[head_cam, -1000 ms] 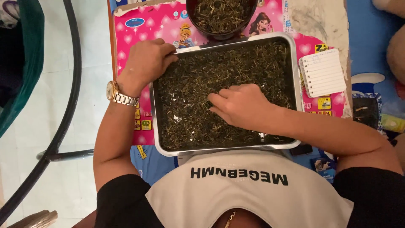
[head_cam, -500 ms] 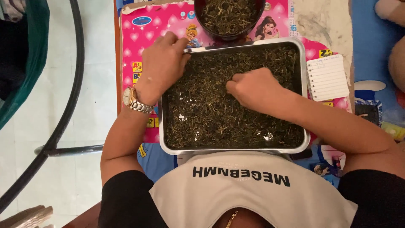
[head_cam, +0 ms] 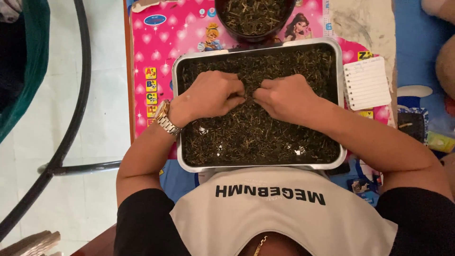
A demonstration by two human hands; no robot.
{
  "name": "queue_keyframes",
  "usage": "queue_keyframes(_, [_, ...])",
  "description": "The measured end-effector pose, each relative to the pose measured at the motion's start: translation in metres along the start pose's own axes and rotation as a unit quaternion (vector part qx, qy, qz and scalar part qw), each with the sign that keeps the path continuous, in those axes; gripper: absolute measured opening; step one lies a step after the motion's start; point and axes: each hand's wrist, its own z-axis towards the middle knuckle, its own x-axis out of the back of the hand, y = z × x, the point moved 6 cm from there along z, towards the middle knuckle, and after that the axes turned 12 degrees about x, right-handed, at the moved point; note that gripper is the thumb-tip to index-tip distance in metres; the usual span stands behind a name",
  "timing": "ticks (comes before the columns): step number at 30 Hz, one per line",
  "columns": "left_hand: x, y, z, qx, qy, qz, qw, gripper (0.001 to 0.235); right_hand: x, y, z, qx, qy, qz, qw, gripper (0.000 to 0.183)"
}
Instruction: Manually sorting dried tea leaves by picking out stems and placing them into a separate bowl.
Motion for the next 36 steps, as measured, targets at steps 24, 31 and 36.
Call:
queue_keyframes(24, [-0.005, 0.012, -0.015, -0.011, 0.002, 0.029, 1.0, 0.004, 0.031, 0.018, 0.007, -0.022, 0.088, 0.083, 0.992, 0.006])
queue_keyframes(31, [-0.009, 0.003, -0.01, -0.003, 0.038, 0.037, 0.999, 0.007, 0.045, 0.091, 0.035, -0.013, 0.146, -0.065, 0.987, 0.007])
queue_keyframes(36, [0.001, -0.016, -0.009, 0.018, 0.112, 0.039, 0.993, 0.003, 0.055, 0.068, 0.039, 0.003, 0.153, -0.057, 0.987, 0.045])
